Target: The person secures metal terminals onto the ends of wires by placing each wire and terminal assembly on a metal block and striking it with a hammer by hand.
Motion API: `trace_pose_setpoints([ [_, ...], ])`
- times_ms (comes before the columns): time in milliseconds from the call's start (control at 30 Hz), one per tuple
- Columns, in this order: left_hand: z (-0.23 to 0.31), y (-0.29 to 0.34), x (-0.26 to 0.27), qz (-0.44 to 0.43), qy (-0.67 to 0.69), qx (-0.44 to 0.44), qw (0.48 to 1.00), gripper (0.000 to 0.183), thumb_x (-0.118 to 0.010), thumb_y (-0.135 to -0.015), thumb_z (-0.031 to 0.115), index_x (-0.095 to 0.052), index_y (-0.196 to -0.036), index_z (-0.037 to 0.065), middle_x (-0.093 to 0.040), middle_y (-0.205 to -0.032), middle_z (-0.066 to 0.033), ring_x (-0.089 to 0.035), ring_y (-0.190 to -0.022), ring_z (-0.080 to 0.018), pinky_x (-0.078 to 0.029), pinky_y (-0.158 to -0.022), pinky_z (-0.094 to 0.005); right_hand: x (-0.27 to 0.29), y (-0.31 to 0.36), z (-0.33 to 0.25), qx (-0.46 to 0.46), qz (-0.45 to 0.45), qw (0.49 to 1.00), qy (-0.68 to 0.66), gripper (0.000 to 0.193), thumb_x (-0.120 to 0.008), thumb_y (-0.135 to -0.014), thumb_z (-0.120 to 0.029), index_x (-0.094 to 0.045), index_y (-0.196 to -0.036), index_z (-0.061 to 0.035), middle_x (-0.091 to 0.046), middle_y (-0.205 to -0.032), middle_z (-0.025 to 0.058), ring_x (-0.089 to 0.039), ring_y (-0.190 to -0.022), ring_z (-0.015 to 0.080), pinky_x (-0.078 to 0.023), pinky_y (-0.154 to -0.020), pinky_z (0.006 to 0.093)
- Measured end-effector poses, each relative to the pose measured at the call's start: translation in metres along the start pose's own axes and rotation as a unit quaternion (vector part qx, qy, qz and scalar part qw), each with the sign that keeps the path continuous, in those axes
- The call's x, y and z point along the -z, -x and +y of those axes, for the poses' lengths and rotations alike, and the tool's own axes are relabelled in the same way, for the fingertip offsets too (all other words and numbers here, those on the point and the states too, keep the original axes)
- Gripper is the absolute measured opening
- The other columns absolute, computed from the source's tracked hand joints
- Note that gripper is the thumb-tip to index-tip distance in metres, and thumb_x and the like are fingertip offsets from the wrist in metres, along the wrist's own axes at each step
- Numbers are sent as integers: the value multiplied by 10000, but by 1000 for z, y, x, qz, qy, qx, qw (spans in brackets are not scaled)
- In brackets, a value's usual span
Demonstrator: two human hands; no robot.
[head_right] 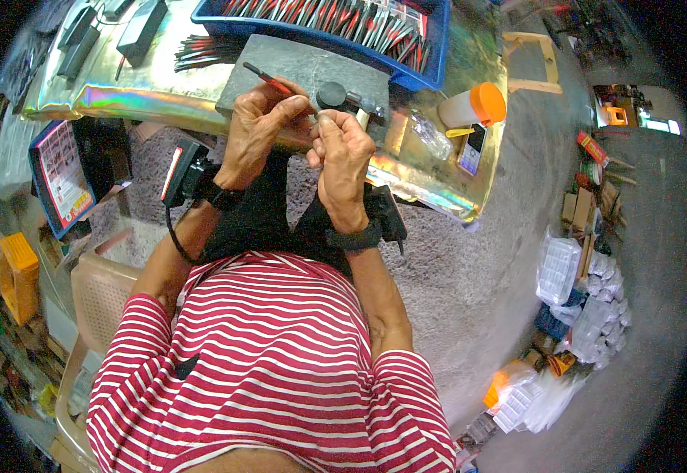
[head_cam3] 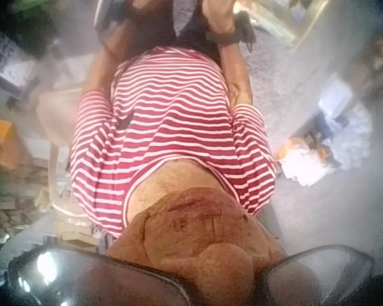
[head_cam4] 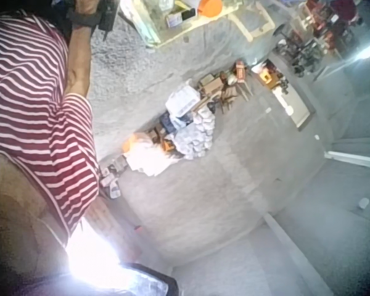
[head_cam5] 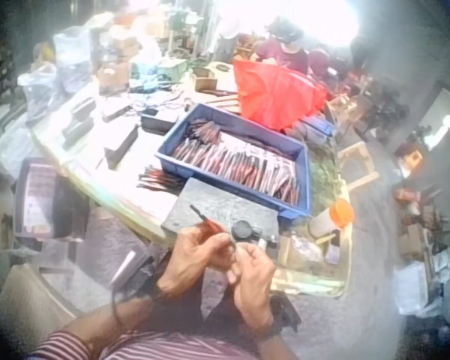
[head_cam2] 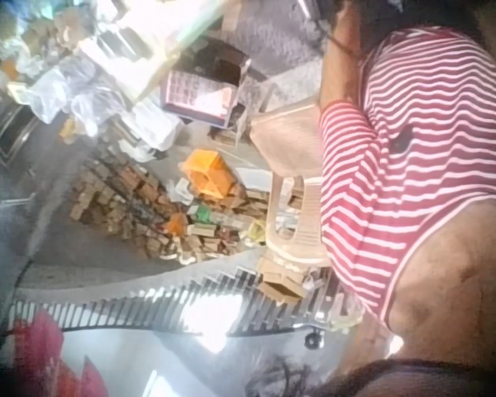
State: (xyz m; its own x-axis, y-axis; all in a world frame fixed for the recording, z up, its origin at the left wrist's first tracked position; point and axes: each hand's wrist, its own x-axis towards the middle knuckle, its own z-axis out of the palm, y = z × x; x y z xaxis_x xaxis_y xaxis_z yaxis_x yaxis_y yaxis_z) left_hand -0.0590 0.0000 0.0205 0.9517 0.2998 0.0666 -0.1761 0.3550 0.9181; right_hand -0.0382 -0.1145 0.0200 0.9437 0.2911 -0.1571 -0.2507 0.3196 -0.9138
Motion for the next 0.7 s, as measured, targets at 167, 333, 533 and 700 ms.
trace_pose_setpoints([
  [167,-16,-15,-5,4,-79,-50,996,39,-538,-779,43,-548,-815,28,-561,-648,-16,-538,-588,-68,-443,-509,-198,8,-5,-2,-37,-14,997,-63,213,-486,-801,-76,-486,-976,45,-477,-684,31,-386,-506,42,-339,-418,174],
  [333,-27,-26,-10,4,-121,-67,990,35,-534,-773,29,-537,-807,23,-550,-630,-3,-513,-573,-52,-419,-496,-187,13,-10,-2,-45,-33,995,-77,271,-486,-789,-62,-465,-1031,59,-480,-685,37,-391,-509,46,-341,-419,174],
  [533,-29,-36,-10,-1,-131,-49,990,17,-509,-777,32,-520,-787,23,-511,-596,6,-463,-533,-52,-390,-484,-191,26,-2,-9,-30,-14,998,-49,254,-487,-787,-51,-463,-1011,66,-483,-687,52,-392,-515,47,-342,-419,172],
  [700,-32,-40,-11,-11,-162,-48,985,25,-516,-775,47,-523,-780,23,-513,-595,4,-469,-534,-52,-392,-484,-193,48,9,-16,-10,4,1000,-8,209,-480,-795,-53,-476,-970,61,-490,-699,59,-384,-500,43,-343,-414,169],
])
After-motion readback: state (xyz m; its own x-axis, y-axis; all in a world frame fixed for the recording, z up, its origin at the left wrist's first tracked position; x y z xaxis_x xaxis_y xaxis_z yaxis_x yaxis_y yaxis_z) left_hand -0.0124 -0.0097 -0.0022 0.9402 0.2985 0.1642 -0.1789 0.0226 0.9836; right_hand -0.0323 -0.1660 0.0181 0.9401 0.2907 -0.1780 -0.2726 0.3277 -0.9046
